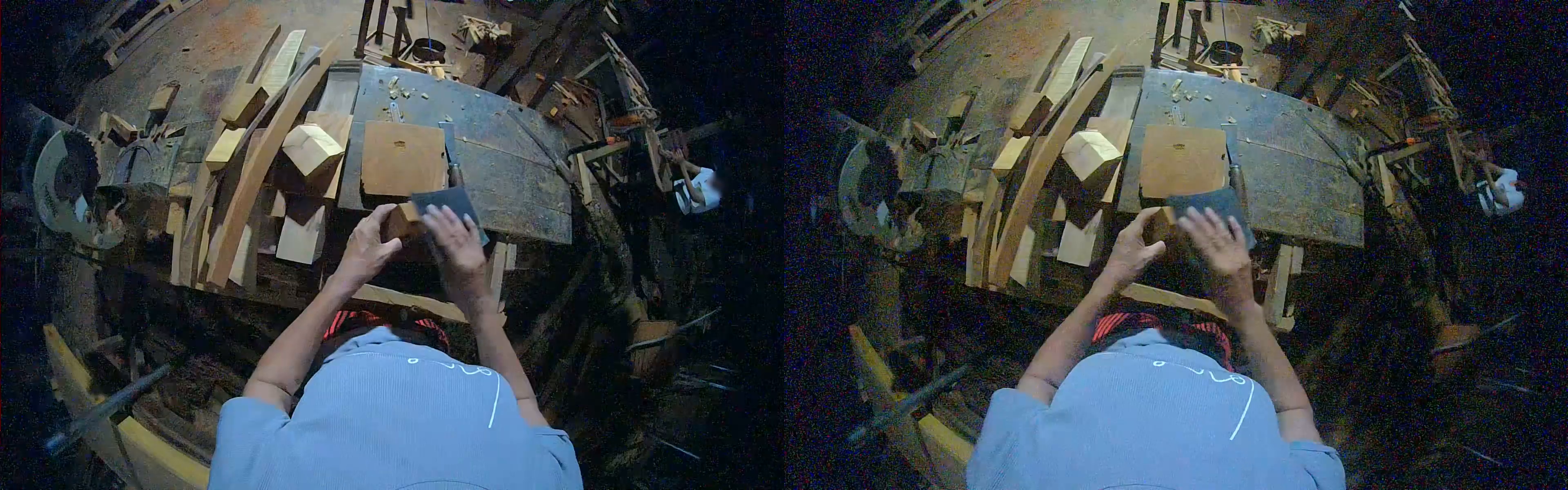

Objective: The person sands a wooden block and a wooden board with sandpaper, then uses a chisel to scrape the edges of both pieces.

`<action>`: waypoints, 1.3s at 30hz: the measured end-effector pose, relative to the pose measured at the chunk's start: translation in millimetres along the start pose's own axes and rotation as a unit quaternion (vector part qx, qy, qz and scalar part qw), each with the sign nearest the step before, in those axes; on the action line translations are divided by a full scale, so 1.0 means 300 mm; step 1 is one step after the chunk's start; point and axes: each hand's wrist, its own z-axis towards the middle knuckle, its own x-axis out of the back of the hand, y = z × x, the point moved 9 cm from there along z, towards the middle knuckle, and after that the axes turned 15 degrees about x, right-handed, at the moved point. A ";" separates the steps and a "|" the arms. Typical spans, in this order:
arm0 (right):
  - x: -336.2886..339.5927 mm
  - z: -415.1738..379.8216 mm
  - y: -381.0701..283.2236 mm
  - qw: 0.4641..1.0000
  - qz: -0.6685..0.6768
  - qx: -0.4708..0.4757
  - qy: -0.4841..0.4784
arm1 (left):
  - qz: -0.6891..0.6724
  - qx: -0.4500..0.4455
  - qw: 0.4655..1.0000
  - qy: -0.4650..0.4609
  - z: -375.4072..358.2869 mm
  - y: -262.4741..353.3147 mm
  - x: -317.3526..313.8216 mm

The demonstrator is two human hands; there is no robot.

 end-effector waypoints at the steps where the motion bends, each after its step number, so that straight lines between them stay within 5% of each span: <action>1: -0.039 -0.003 -0.031 0.998 -0.013 0.015 -0.055 | -0.028 0.006 1.000 -0.002 -0.002 0.006 -0.002; 2: -0.073 -0.009 -0.051 0.993 -0.025 0.029 -0.111 | -0.056 0.013 0.998 -0.005 -0.006 0.012 -0.003; 7: -0.089 -0.058 0.101 0.996 -0.003 -0.066 -0.067 | -0.030 -0.014 0.999 0.015 -0.041 0.037 0.003; 13: -0.084 0.010 -0.019 0.997 0.009 0.031 -0.075 | 0.026 -0.036 0.998 0.039 -0.055 0.096 0.021; 20: -0.094 -0.009 0.015 0.998 0.036 -0.007 -0.058 | 0.033 -0.025 0.998 0.051 -0.071 0.080 0.018; 23: -0.092 0.012 -0.070 0.995 0.052 0.070 -0.055 | 0.009 -0.021 0.999 0.038 -0.036 0.022 0.000; 27: -0.117 -0.015 0.049 0.998 0.045 -0.008 -0.037 | 0.051 -0.046 0.996 0.062 -0.068 0.077 0.023; 34: -0.106 0.016 -0.036 0.997 0.052 0.049 -0.041 | 0.067 -0.055 0.993 0.083 -0.066 0.071 0.031; 39: -0.122 -0.002 0.067 1.000 0.022 -0.017 -0.013 | 0.045 -0.065 0.994 0.075 -0.079 0.125 0.043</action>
